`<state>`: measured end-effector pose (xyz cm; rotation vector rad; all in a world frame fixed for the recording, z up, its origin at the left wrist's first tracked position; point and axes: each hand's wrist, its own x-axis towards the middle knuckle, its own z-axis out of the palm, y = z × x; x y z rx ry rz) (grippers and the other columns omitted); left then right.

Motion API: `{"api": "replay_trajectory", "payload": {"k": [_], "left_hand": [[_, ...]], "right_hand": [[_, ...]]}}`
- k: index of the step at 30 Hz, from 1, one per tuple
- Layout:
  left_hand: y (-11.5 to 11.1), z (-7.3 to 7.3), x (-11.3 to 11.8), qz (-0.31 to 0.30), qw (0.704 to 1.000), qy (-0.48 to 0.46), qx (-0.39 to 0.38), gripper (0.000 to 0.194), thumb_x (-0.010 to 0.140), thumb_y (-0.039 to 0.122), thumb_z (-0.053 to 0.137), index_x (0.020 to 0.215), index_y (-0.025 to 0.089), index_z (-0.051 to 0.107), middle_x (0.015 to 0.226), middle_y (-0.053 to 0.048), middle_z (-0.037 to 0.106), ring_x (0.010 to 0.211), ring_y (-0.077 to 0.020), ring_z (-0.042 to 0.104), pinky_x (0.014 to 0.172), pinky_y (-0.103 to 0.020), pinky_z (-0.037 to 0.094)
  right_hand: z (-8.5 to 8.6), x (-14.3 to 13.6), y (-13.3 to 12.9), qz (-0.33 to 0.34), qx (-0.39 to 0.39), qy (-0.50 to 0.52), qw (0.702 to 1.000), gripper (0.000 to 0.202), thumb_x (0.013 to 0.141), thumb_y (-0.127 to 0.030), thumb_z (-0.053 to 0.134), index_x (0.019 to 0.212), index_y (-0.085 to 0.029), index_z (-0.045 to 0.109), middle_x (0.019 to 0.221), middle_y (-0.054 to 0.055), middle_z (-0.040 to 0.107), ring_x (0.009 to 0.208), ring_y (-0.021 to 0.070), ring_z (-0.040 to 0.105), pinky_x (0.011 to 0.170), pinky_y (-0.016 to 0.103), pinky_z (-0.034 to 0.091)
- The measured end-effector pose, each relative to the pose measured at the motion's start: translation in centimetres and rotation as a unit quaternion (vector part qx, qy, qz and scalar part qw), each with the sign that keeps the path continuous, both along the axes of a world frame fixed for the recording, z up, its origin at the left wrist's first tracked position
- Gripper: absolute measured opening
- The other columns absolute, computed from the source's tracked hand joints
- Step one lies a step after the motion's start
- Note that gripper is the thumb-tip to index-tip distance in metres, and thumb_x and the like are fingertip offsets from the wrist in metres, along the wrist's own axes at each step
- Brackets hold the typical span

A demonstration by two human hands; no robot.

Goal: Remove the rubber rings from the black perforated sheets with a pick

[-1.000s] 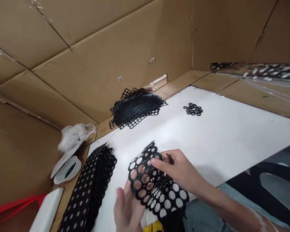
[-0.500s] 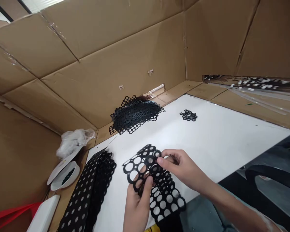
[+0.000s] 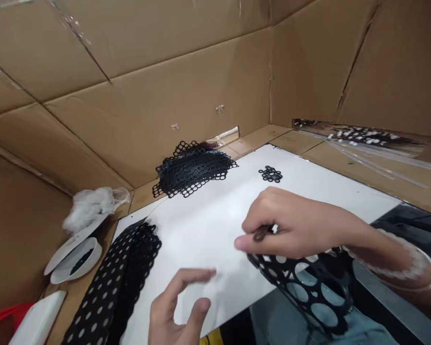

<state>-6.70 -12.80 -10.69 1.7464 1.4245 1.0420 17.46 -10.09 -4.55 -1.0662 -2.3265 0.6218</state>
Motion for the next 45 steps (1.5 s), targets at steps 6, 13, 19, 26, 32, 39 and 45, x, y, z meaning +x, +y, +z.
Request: {"api": "replay_trajectory", "payload": {"k": [6,13,19,26,32,39,45], "left_hand": [[-0.2,-3.2,2.6,-0.062,0.997,0.002,0.037,0.031,0.058,0.038,0.082,0.084,0.024,0.073,0.086,-0.006,0.07,0.084,-0.0303,0.061,0.072,-0.037,0.047],[2.1,-3.2,3.8,-0.188,0.947,-0.17,-0.196,0.017,0.082,0.034,0.065,0.083,0.018,0.069,0.062,0.002,0.057,0.059,-0.0119,0.047,0.057,-0.021,0.039],[2.8,-2.8,4.6,-0.225,0.914,-0.241,-0.237,0.025,0.083,0.03,0.066,0.107,0.022,0.066,0.078,0.001,0.066,0.071,-0.0121,0.055,0.066,-0.02,0.043],[2.7,-3.5,4.0,-0.214,0.916,-0.22,-0.259,0.031,0.08,0.027,0.07,0.111,0.025,0.066,0.08,0.001,0.069,0.072,-0.0123,0.056,0.066,-0.019,0.044],[2.8,-3.1,4.3,-0.194,0.92,-0.229,-0.25,0.014,0.076,0.027,0.073,0.088,0.021,0.078,0.072,-0.001,0.071,0.071,-0.014,0.059,0.066,-0.019,0.046],[3.0,-3.0,4.5,-0.195,0.94,-0.201,-0.196,0.014,0.081,0.023,0.067,0.091,0.023,0.078,0.076,-0.001,0.071,0.075,-0.0156,0.06,0.069,-0.021,0.047],[3.1,-3.9,4.4,-0.13,0.956,-0.2,-0.171,0.011,0.079,0.028,0.069,0.083,0.019,0.076,0.068,0.0,0.068,0.069,-0.0157,0.059,0.065,-0.022,0.048]], "right_hand": [[-0.2,-4.0,0.7,0.048,0.166,-0.233,0.957,0.037,0.086,-0.036,0.056,0.055,-0.016,0.061,0.052,0.003,0.06,0.043,0.0098,0.036,0.049,0.028,0.012],[-4.0,-3.2,0.9,-0.165,0.126,-0.017,0.978,0.035,0.094,-0.043,0.044,0.085,-0.019,0.066,0.053,-0.001,0.061,0.047,0.0103,0.049,0.05,0.023,0.022],[-7.5,-1.6,-1.9,-0.248,-0.005,0.06,0.967,0.035,0.078,-0.052,0.064,0.101,-0.025,0.067,0.057,-0.005,0.063,0.047,0.0096,0.052,0.05,0.021,0.03],[-9.2,-1.9,-1.7,-0.225,0.082,0.034,0.97,0.019,0.086,-0.037,0.061,0.096,-0.023,0.068,0.07,-0.001,0.072,0.058,0.0151,0.065,0.054,0.024,0.034],[-9.3,-1.8,-1.7,-0.175,0.127,0.017,0.976,0.024,0.085,-0.038,0.06,0.102,-0.022,0.066,0.071,0.0,0.072,0.059,0.018,0.067,0.052,0.026,0.031],[-9.5,-2.3,-1.4,-0.158,0.086,-0.013,0.984,0.027,0.095,-0.031,0.04,0.092,-0.021,0.066,0.068,0.001,0.07,0.057,0.0149,0.063,0.052,0.027,0.028],[-9.6,-2.6,-0.5,-0.191,0.067,0.118,0.972,0.041,0.097,-0.031,0.031,0.074,-0.017,0.063,0.059,0.001,0.062,0.052,0.0121,0.054,0.051,0.025,0.034]]}}
